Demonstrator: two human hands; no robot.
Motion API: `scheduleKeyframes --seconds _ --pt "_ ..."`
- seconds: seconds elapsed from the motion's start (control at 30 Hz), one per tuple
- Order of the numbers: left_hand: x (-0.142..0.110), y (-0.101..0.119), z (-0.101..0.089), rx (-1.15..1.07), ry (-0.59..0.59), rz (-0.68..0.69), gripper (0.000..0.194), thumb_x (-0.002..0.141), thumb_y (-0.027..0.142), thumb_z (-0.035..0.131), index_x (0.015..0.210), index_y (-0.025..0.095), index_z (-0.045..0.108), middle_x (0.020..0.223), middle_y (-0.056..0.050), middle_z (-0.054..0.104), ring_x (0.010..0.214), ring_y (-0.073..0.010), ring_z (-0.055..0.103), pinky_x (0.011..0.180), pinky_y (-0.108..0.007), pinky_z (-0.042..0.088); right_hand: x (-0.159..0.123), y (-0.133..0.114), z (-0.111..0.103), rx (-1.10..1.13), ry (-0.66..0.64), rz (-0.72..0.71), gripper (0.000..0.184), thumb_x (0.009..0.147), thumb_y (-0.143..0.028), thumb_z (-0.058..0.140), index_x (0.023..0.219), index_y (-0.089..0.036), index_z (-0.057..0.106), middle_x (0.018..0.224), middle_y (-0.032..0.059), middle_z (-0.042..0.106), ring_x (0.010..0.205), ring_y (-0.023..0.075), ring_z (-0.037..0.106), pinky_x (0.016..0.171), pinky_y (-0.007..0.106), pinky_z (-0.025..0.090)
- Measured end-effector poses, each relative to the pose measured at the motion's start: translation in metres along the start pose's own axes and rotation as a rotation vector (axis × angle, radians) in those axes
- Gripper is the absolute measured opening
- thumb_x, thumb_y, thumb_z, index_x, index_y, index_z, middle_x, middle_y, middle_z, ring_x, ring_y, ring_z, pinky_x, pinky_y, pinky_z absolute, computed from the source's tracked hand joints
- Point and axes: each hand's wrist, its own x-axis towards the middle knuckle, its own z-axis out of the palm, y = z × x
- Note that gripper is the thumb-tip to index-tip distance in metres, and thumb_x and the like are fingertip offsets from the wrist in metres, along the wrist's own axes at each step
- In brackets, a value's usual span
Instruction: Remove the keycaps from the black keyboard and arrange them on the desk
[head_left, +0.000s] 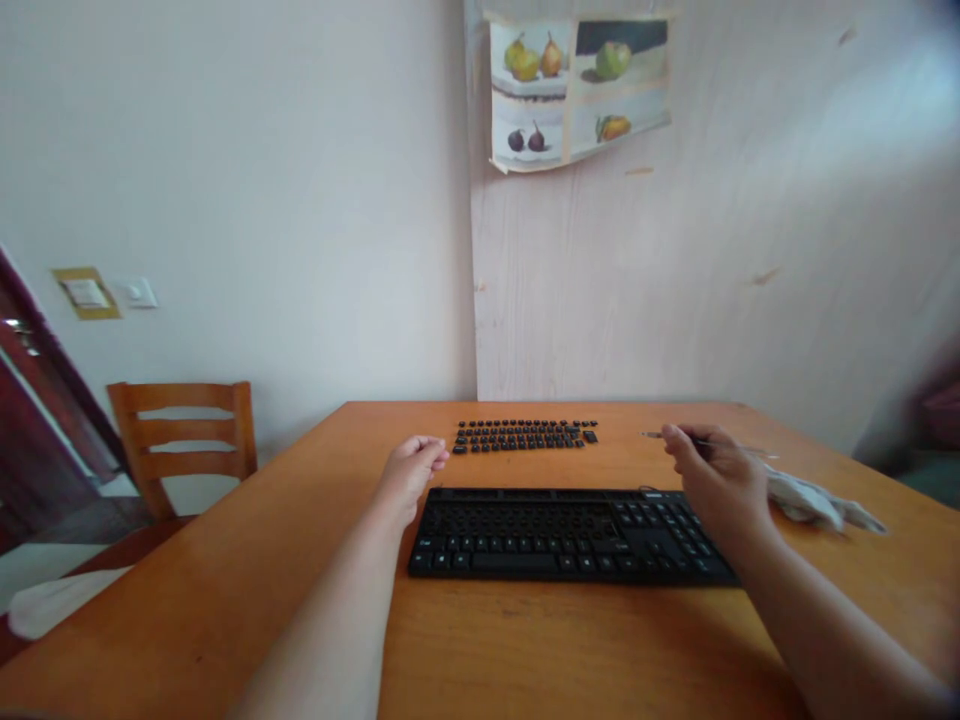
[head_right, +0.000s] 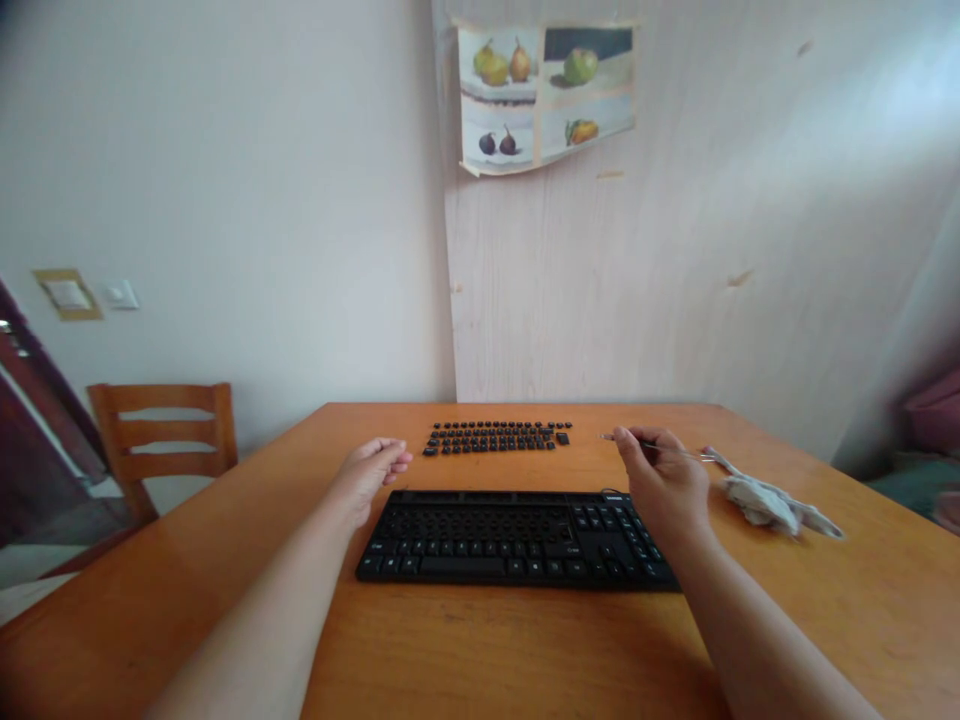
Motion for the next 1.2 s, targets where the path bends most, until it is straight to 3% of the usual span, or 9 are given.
scheduleKeyframes --seconds 0.27,0.67,1.2 --pt "0.004 -0.008 0.001 0.106 -0.040 -0.041 0.033 0.075 0.048 0.063 0.083 0.016 0.063 0.083 -0.009 0.071 0.073 -0.0169 0.062 0.067 -0.027 0.043 -0.004 -0.005 -0.001 -0.003 -0.045 0.046 0.039 0.084 -0.056 0.058 0.084 -0.018 0.064 0.063 0.0024 0.062 0.055 0.0157 0.056 0.048 0.025 0.040" --pt "0.004 -0.018 0.001 0.220 -0.135 -0.070 0.042 0.075 0.057 0.061 0.083 0.016 0.063 0.077 -0.008 0.071 0.072 -0.0208 0.065 0.073 -0.032 0.047 -0.004 -0.008 -0.001 0.135 0.032 0.170 0.041 0.081 -0.057 0.061 0.086 -0.016 0.064 0.068 0.0042 0.063 0.058 0.0157 0.056 0.052 0.026 0.043" --pt "0.005 -0.017 -0.001 0.293 -0.144 -0.070 0.044 0.075 0.059 0.059 0.083 0.016 0.063 0.075 -0.007 0.070 0.071 -0.0216 0.064 0.069 -0.031 0.044 0.008 0.018 0.004 0.345 0.168 0.210 0.039 0.079 -0.056 0.065 0.085 -0.018 0.061 0.064 -0.0007 0.060 0.053 0.0114 0.052 0.048 0.022 0.038"
